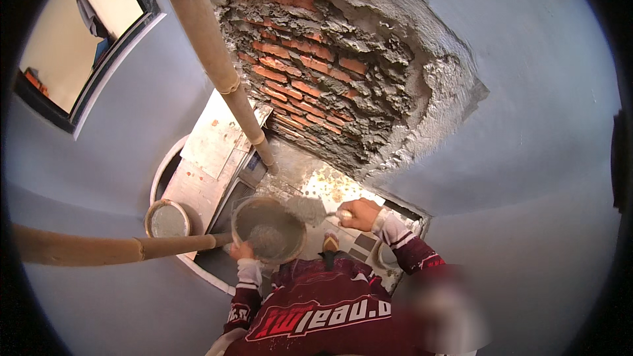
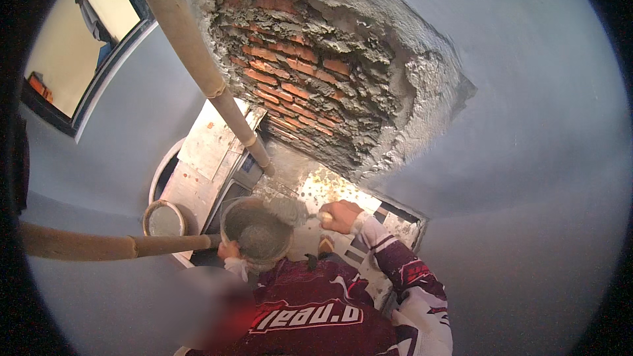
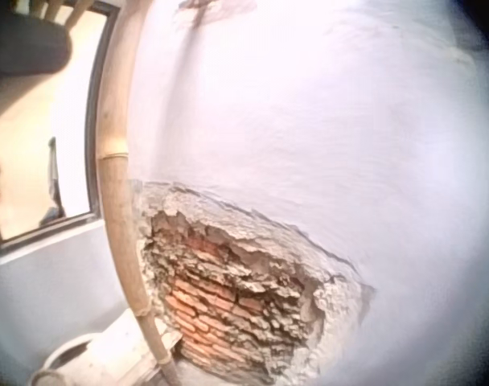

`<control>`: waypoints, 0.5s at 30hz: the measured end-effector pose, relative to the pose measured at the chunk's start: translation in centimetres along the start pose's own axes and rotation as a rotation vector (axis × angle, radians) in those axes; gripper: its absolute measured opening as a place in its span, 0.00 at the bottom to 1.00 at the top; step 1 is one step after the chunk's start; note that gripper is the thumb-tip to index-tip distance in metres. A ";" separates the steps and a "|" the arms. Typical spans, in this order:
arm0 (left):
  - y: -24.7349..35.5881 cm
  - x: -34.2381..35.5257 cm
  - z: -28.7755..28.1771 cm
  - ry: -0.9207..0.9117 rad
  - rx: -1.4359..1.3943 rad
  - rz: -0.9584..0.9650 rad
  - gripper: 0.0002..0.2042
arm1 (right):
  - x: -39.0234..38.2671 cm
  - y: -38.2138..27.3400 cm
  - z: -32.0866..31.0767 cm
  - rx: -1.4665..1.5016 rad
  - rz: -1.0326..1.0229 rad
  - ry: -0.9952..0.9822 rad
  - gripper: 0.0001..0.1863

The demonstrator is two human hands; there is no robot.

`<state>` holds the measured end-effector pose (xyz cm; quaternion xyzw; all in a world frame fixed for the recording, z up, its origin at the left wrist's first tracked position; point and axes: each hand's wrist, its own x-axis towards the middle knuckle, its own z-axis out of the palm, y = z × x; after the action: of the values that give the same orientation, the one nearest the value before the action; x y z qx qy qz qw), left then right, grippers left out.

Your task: The person scoops cement from a bucket with a trowel and applies it to a partially exposed brick wall. The person repeatedly smooths the cement over the bricks and gaps, working in a confined space with a window and a vertical pipe nearby.

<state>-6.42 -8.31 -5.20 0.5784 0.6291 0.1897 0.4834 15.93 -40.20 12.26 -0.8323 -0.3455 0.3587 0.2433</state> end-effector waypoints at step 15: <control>-8.1 -0.8 -6.3 0.330 -0.213 -0.025 0.09 | -8.0 10.3 -17.5 0.066 0.461 0.449 0.13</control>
<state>-16.15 -9.18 -8.48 0.4769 0.6834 0.3414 0.4346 29.47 -55.56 19.86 -0.9386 -0.0737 0.2227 0.2529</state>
